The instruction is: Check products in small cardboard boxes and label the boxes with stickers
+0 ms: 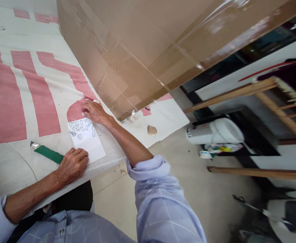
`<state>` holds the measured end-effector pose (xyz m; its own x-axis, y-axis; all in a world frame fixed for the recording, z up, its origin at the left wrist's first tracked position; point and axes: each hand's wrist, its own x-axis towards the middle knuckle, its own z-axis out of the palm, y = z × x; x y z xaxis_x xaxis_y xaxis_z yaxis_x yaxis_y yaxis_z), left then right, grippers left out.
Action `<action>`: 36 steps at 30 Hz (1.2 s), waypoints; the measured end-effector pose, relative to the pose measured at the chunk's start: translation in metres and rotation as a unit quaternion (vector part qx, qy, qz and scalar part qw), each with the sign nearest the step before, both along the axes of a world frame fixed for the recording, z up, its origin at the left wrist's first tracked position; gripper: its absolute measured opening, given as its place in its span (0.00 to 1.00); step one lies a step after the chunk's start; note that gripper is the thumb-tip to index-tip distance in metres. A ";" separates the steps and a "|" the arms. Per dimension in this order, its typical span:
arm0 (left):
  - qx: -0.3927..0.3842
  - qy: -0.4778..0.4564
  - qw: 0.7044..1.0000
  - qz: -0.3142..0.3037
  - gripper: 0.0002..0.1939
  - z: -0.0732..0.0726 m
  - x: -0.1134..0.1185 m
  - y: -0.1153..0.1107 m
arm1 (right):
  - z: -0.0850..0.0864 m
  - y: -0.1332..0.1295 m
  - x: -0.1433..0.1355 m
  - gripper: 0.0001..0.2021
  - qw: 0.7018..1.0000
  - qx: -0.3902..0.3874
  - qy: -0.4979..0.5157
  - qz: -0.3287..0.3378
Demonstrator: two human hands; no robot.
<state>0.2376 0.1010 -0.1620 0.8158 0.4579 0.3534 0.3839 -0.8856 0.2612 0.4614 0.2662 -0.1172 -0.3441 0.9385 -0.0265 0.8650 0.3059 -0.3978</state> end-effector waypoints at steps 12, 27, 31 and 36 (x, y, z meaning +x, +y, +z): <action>-0.009 0.018 1.000 -0.003 0.10 0.001 0.000 -0.001 | 0.003 0.002 -0.001 0.08 0.998 -0.014 -0.053 0.028; -0.016 0.016 1.000 -0.003 0.10 0.001 0.000 -0.001 | 0.003 0.005 0.000 0.07 0.996 -0.017 -0.074 0.038; -0.021 0.018 1.000 -0.008 0.10 0.000 -0.001 -0.001 | 0.003 0.006 0.001 0.05 0.997 -0.016 -0.072 0.038; -0.021 0.019 1.000 -0.006 0.10 0.000 0.000 -0.001 | 0.006 0.005 0.001 0.05 0.998 -0.031 -0.047 0.042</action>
